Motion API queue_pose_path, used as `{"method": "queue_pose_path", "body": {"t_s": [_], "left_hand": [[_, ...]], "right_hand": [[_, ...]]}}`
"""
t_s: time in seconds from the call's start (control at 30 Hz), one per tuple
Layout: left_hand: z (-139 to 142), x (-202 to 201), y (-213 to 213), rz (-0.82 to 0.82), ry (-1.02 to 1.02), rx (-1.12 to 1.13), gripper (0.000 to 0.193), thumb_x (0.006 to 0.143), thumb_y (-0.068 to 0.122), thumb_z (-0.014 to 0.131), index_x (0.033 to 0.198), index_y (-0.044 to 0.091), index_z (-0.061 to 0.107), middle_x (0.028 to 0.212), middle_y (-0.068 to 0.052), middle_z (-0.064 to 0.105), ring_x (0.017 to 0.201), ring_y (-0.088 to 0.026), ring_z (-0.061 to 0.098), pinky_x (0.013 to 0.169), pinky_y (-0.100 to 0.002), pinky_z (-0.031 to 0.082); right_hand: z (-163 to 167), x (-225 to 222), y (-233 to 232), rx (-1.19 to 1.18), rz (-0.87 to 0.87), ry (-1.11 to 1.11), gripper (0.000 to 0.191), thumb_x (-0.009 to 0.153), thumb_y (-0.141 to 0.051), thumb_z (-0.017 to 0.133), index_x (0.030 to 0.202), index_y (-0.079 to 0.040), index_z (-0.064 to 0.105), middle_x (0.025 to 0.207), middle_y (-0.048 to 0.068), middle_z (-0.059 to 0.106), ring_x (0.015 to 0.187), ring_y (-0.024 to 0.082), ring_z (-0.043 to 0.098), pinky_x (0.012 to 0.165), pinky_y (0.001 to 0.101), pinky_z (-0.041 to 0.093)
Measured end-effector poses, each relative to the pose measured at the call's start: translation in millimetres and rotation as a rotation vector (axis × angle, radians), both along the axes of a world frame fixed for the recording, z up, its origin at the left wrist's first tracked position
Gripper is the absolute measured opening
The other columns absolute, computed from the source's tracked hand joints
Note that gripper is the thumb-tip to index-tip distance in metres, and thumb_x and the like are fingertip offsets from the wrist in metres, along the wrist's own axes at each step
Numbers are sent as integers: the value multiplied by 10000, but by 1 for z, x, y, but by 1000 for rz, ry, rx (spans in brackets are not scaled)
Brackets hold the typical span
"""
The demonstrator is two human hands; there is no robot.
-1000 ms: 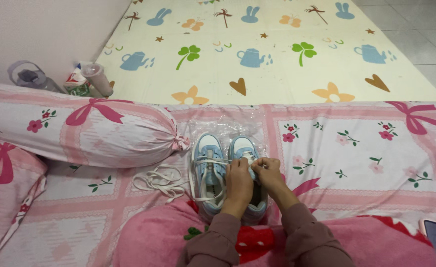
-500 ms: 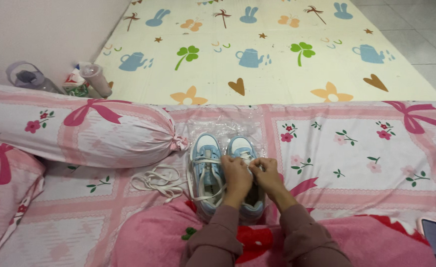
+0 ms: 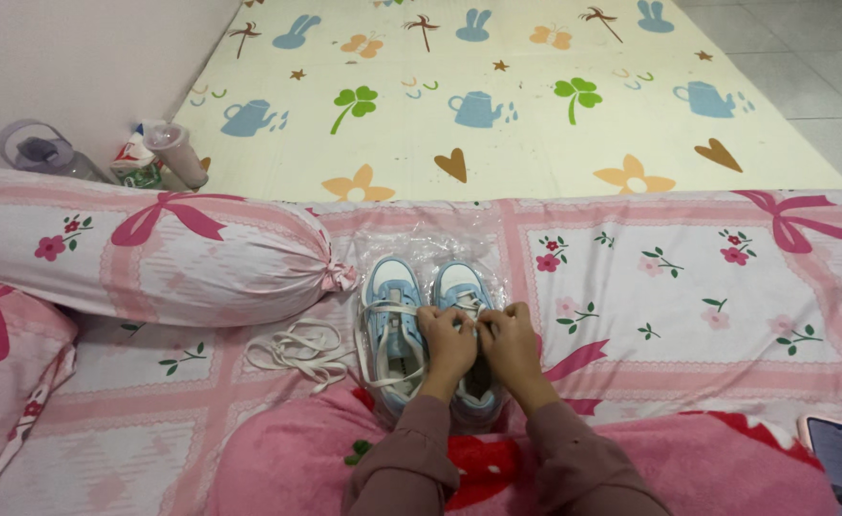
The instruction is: The person sits beside a bed and removes the white laces from a pair of light blue sneakers, pulling the laces fully out of the eyelets. They then thread the laces back through the eyelets of the shoes, re-lacing them one shoe at a time.
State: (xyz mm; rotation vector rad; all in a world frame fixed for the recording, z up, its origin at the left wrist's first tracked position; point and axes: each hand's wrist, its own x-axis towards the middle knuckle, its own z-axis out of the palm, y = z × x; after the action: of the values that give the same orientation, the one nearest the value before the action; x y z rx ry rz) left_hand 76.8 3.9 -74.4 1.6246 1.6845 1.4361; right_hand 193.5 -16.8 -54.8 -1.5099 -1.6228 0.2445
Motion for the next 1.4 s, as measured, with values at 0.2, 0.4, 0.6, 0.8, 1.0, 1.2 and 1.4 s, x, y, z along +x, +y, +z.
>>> {"method": "queue_pose_path", "body": {"t_s": [0.2, 0.4, 0.6, 0.8, 1.0, 1.2, 1.4], "left_hand": [[0, -4, 0, -43, -14, -41, 114, 763, 82, 808, 819, 52, 714, 1079, -175, 445, 1076, -368, 467, 967, -456, 391], [1, -6, 6, -70, -64, -146, 127, 754, 135, 843, 809, 70, 750, 1087, -152, 454, 1089, -341, 475, 973, -433, 411], [11, -7, 6, -58, -101, -194, 117, 746, 157, 850, 794, 79, 777, 1101, -141, 494, 1108, -332, 499, 981, -420, 417], [16, 7, -1, 56, 31, -100, 90, 734, 157, 827, 764, 90, 775, 992, -158, 625, 1074, -377, 550, 996, -470, 403], [16, 5, 3, 18, 178, -1, 73, 789, 120, 758, 731, 78, 741, 1010, -189, 639, 1109, -407, 537, 1035, -515, 366], [18, 6, 3, 63, 39, -219, 56, 768, 152, 775, 762, 97, 765, 1064, -172, 615, 1157, -394, 515, 1054, -493, 358], [23, 10, 2, 88, -18, -351, 93, 800, 196, 797, 818, 107, 778, 1194, -194, 545, 1188, -416, 474, 1056, -481, 365]], "right_hand": [[-2, 14, 13, -57, 114, 33, 230, 765, -144, 804, 992, -109, 812, 983, 179, 590, 866, 337, 641, 761, 416, 540], [-2, 26, 23, -268, 132, 95, 219, 757, -165, 821, 973, -136, 840, 924, 127, 627, 858, 268, 647, 779, 365, 535], [-3, 29, 25, -276, 178, 198, 195, 788, -164, 806, 969, -92, 812, 923, 94, 645, 849, 218, 658, 774, 339, 532], [-9, 25, 25, -232, 167, 307, 170, 798, -152, 820, 943, -66, 804, 946, 91, 663, 885, 216, 639, 808, 337, 523], [-7, 23, 25, -138, 228, 296, 178, 780, -143, 803, 947, -82, 791, 956, 74, 668, 886, 196, 659, 799, 319, 528], [-2, 29, 22, -263, 185, 214, 216, 793, -123, 773, 1003, -122, 822, 900, 74, 666, 810, 204, 650, 750, 325, 528], [-1, 30, 16, -162, 162, 237, 203, 803, -152, 768, 997, -124, 823, 883, 73, 663, 784, 196, 669, 720, 316, 538]]}}
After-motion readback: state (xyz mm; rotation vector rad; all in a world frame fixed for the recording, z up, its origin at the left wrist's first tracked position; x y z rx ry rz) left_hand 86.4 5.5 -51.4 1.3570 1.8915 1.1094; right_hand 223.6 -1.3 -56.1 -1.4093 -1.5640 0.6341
